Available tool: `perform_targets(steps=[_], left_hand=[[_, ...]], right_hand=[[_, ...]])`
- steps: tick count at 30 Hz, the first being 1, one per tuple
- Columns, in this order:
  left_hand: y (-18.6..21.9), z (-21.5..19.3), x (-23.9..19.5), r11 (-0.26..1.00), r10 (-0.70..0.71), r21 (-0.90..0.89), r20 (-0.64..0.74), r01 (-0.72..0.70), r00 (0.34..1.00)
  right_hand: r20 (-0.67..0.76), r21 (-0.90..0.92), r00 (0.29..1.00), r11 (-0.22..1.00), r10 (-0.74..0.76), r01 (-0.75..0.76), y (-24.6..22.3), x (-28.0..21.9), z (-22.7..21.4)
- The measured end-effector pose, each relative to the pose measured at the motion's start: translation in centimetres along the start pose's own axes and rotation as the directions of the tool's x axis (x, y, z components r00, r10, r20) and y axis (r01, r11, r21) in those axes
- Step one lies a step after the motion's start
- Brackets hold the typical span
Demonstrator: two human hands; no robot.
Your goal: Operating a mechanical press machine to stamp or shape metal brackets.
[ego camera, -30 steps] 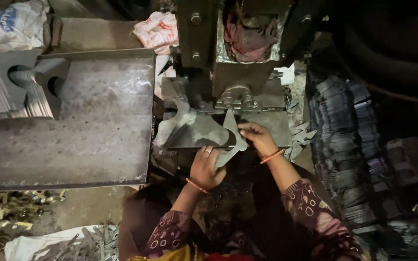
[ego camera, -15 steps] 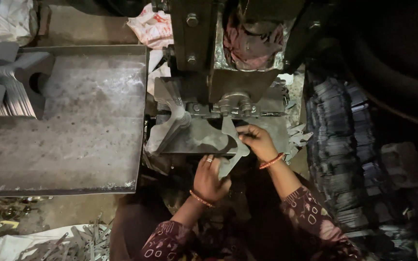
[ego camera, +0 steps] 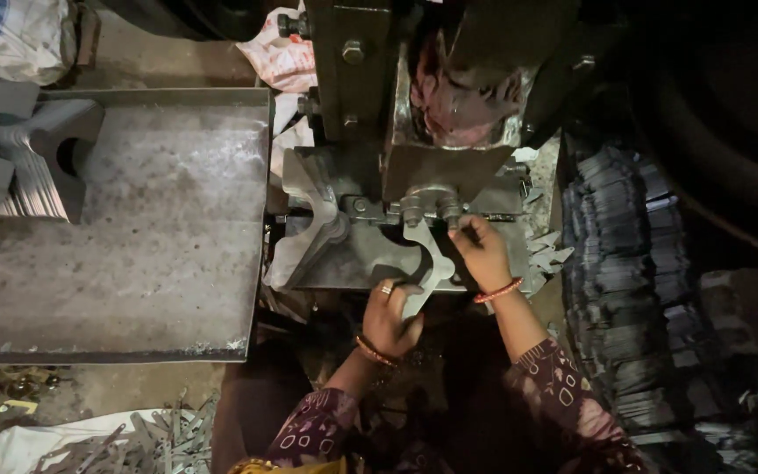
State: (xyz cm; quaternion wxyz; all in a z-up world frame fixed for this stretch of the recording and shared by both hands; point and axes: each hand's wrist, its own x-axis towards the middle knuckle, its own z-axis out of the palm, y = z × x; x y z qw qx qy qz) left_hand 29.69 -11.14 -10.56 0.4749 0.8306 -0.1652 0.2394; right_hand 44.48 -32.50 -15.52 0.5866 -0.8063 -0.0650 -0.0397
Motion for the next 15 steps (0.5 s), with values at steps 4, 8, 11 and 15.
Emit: perform_targets(steps=[4,8,11,15], left_hand=[[0.3,-0.2,0.3,0.999,-0.009,-0.032,0.002,0.009,1.000],[0.9,-0.8,0.7,0.998,0.008,-0.062,0.007,-0.008,1.000],[0.9,-0.6,1.2,0.999,0.035,-0.025,0.002,-0.035,0.999],[1.0,-0.1,0.2,0.999,-0.030,0.045,0.026,0.028,0.999]], right_hand=[[0.013,0.058,0.999,0.998,0.037,-0.038,-0.2,0.3,0.2],[-0.006,-0.029,1.000,0.999,-0.028,0.028,-1.8,-0.9,-0.5],[0.122,-0.130,0.977,0.973,-0.173,0.188,-6.9,-1.8,-1.9],[0.440,-0.390,0.835,0.768,-0.330,0.509,-15.0,-4.6,-1.9]])
